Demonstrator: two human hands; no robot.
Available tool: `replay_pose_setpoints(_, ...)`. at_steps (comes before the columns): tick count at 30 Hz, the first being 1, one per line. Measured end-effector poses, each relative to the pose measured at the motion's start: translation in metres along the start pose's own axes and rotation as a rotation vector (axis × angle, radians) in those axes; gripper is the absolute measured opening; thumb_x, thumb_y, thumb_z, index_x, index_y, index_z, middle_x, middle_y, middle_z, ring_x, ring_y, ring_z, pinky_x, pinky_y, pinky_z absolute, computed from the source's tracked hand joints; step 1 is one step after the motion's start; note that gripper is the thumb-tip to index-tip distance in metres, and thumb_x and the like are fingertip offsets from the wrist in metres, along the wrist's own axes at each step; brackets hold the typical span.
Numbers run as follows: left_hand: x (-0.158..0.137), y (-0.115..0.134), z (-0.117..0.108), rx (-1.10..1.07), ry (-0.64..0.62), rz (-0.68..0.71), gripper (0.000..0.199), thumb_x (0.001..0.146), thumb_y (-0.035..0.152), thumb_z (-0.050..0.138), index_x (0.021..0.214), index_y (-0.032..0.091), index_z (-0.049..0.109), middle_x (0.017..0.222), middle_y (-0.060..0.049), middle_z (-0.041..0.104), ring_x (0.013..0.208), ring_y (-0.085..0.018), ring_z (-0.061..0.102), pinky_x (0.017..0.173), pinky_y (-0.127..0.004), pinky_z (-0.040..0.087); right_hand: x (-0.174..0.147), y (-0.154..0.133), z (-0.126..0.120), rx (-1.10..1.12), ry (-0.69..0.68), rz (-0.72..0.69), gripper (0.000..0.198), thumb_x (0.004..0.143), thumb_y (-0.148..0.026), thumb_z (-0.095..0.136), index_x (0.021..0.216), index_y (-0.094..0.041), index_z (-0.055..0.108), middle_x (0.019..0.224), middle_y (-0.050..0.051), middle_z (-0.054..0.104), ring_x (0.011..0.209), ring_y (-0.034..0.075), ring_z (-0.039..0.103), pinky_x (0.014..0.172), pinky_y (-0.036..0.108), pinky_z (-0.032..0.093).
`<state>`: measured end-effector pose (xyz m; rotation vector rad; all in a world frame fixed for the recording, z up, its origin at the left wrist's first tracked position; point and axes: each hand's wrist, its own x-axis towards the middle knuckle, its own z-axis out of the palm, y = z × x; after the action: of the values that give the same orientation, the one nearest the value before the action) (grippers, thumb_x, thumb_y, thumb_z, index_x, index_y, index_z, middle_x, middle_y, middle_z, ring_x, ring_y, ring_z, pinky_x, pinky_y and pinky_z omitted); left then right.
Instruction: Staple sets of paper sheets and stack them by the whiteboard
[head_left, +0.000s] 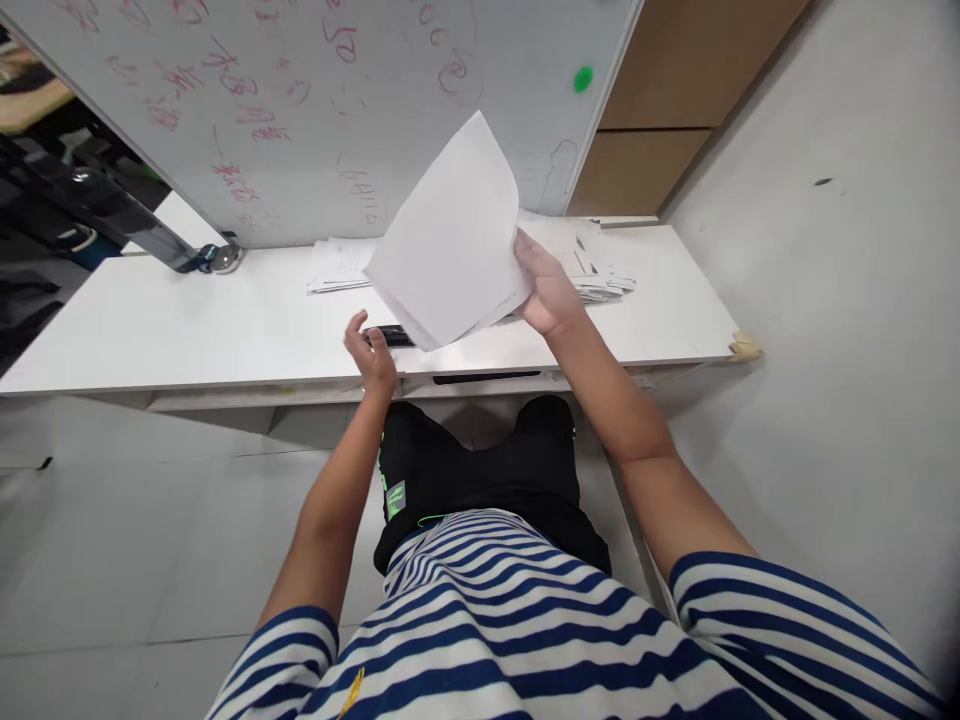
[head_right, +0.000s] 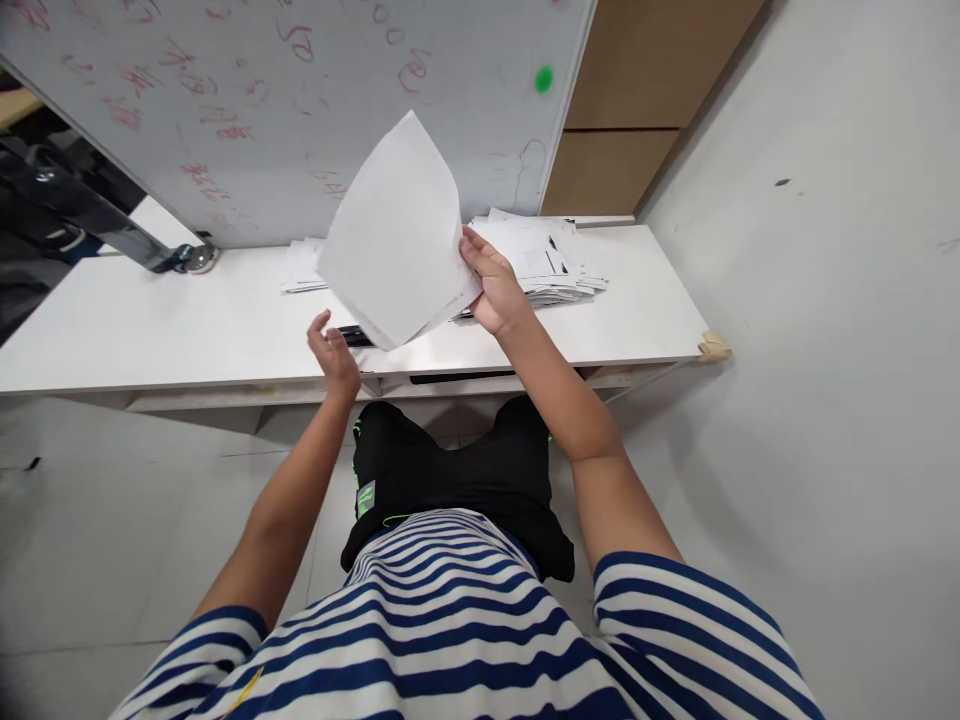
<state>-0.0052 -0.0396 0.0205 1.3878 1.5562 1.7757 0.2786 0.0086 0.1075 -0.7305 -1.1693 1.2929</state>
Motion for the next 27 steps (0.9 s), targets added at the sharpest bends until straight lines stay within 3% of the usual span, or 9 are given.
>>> replay_pose_setpoints(3, -0.027, 0.038, -0.001, -0.475, -0.294, -0.241, 0.087, 0.083, 0.093, 0.034, 0.136, 0.029, 0.058, 0.144, -0.012, 0.060, 0.147, -0.031, 0.045, 0.118, -0.047, 0.040, -0.020, 0.008, -0.007, 0.078, 0.081, 0.037, 0.070, 0.075, -0.068, 0.079, 0.130, -0.030, 0.063, 0.132, 0.003, 0.071, 0.135, 0.029, 0.059, 0.115, 0.053, 0.050)
replay_pose_setpoints(7, -0.048, 0.077, -0.008, -0.738, -0.486, -0.440, 0.090, 0.077, 0.095, 0.044, 0.134, 0.029, 0.063, 0.137, -0.012, 0.067, 0.143, -0.034, 0.050, 0.115, -0.049, 0.046, -0.047, 0.030, -0.023, 0.144, 0.252, 0.112, 0.060, 0.070, -0.059, 0.086, 0.119, -0.028, 0.068, 0.124, 0.003, 0.075, 0.128, 0.027, 0.064, 0.113, 0.049, 0.052)
replay_pose_setpoints(10, -0.059, 0.081, -0.001, -0.742, -0.513, -0.623, 0.079, 0.075, 0.085, 0.063, 0.126, 0.026, 0.068, 0.132, -0.011, 0.070, 0.139, -0.035, 0.056, 0.112, -0.048, 0.050, -0.060, 0.041, -0.031, 0.179, 0.344, 0.154, 0.056, 0.068, -0.055, 0.088, 0.113, -0.027, 0.069, 0.120, 0.003, 0.076, 0.125, 0.027, 0.066, 0.110, 0.047, 0.055)
replay_pose_setpoints(13, -0.066, 0.066, 0.019, -0.617, -0.387, -0.732, 0.059, 0.066, 0.056, 0.089, 0.111, 0.022, 0.071, 0.122, -0.011, 0.075, 0.126, -0.034, 0.066, 0.107, -0.048, 0.055, -0.070, 0.048, -0.035, 0.191, 0.393, 0.172, 0.054, 0.067, -0.054, 0.088, 0.111, -0.027, 0.069, 0.117, 0.002, 0.078, 0.122, 0.025, 0.068, 0.105, 0.044, 0.058)
replay_pose_setpoints(16, -0.067, 0.046, 0.039, -0.483, -0.250, -0.704, 0.054, 0.059, 0.039, 0.096, 0.103, 0.019, 0.071, 0.116, -0.012, 0.077, 0.114, -0.032, 0.072, 0.101, -0.047, 0.059, -0.077, 0.052, -0.038, 0.151, 0.412, 0.208, 0.050, 0.070, -0.056, 0.084, 0.108, -0.027, 0.069, 0.112, 0.002, 0.078, 0.116, 0.025, 0.070, 0.100, 0.042, 0.060)
replay_pose_setpoints(19, -0.061, 0.031, 0.048, -0.360, -0.200, -0.599, 0.053, 0.059, 0.036, 0.095, 0.102, 0.018, 0.071, 0.114, -0.013, 0.078, 0.110, -0.031, 0.072, 0.096, -0.045, 0.060, -0.082, 0.048, -0.045, 0.079, 0.318, 0.310, 0.051, 0.076, -0.067, 0.073, 0.103, -0.024, 0.068, 0.103, 0.004, 0.079, 0.109, 0.029, 0.072, 0.093, 0.048, 0.062)
replay_pose_setpoints(24, -0.043, 0.028, 0.046, -0.260, -0.336, -0.428, 0.047, 0.064, 0.043, 0.087, 0.100, 0.017, 0.072, 0.106, -0.012, 0.078, 0.100, -0.028, 0.073, 0.089, -0.042, 0.058, -0.079, 0.025, -0.070, -0.085, 0.092, 0.364, 0.071, 0.076, -0.087, 0.058, 0.102, -0.022, 0.069, 0.099, 0.011, 0.079, 0.110, 0.036, 0.071, 0.095, 0.058, 0.057)
replay_pose_setpoints(27, -0.031, 0.033, 0.046, -0.269, -0.422, -0.363, 0.037, 0.070, 0.041, 0.080, 0.098, 0.018, 0.071, 0.100, -0.009, 0.078, 0.094, -0.025, 0.073, 0.086, -0.040, 0.057, -0.075, 0.014, -0.083, -0.183, 0.104, 0.323, 0.068, 0.074, -0.084, 0.067, 0.101, -0.021, 0.072, 0.096, 0.011, 0.079, 0.101, 0.033, 0.073, 0.095, 0.057, 0.057)
